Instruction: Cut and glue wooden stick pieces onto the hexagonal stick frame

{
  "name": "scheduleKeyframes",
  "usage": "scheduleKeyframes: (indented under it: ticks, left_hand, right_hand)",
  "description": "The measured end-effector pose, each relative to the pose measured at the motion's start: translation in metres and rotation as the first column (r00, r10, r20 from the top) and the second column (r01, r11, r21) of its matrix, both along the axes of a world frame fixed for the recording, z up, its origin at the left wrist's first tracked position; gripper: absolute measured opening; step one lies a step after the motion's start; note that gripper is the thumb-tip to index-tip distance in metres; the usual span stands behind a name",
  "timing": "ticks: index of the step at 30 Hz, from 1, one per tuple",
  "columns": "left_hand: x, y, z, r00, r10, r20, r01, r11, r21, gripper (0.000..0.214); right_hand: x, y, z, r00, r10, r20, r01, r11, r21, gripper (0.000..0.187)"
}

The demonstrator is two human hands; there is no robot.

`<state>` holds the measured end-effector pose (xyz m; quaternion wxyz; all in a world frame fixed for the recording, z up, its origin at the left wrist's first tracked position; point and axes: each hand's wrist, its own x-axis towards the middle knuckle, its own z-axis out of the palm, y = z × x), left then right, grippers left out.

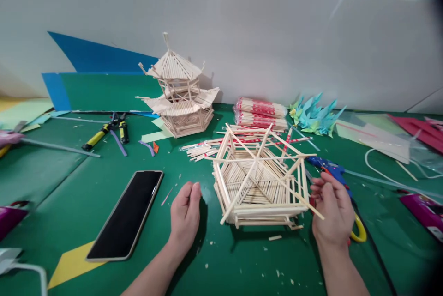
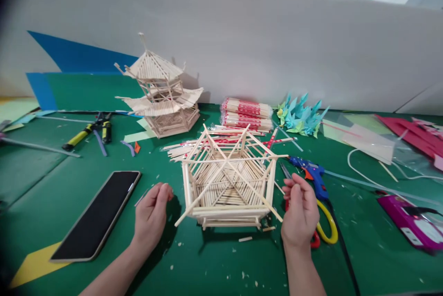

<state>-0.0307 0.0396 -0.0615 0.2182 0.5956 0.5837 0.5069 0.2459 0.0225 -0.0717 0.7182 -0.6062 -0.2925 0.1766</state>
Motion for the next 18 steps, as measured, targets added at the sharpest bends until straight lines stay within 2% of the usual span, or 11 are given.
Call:
scheduleKeyframes:
  ticks: [5,7,9,12,15,18]
  left_hand:
    - [0.002,-0.013,0.006,0.999,-0.034,-0.001,0.033,0.985,0.167,0.018]
    - [0.003,-0.022,0.011,0.997,-0.070,-0.025,0.074,0.966,0.248,0.021]
    - [0.005,-0.030,0.020,0.988,-0.118,-0.099,0.144,0.935,0.325,0.033]
    - [0.012,-0.035,0.036,0.928,-0.116,-0.353,0.268,0.866,0.422,0.042]
    - [0.018,-0.033,0.048,0.867,-0.061,-0.494,0.317,0.833,0.454,0.038]
    - [0.021,-0.030,0.052,0.853,-0.037,-0.521,0.316,0.830,0.459,0.031]
  right_hand:
    - [-0.006,-0.013,0.020,0.999,0.039,0.028,-0.039,0.999,0.023,0.027]
    - [-0.009,-0.019,0.025,0.997,0.060,0.041,-0.061,0.998,0.028,0.025]
    - [-0.012,-0.026,0.029,0.995,0.076,0.058,-0.078,0.996,0.034,0.024]
    - [-0.017,-0.035,0.034,0.993,0.077,0.087,-0.082,0.995,0.056,0.023]
    - [-0.021,-0.043,0.040,0.971,0.113,0.210,-0.127,0.990,0.057,0.019]
    - [-0.022,-0.046,0.047,0.879,0.182,0.441,-0.215,0.976,0.025,0.018]
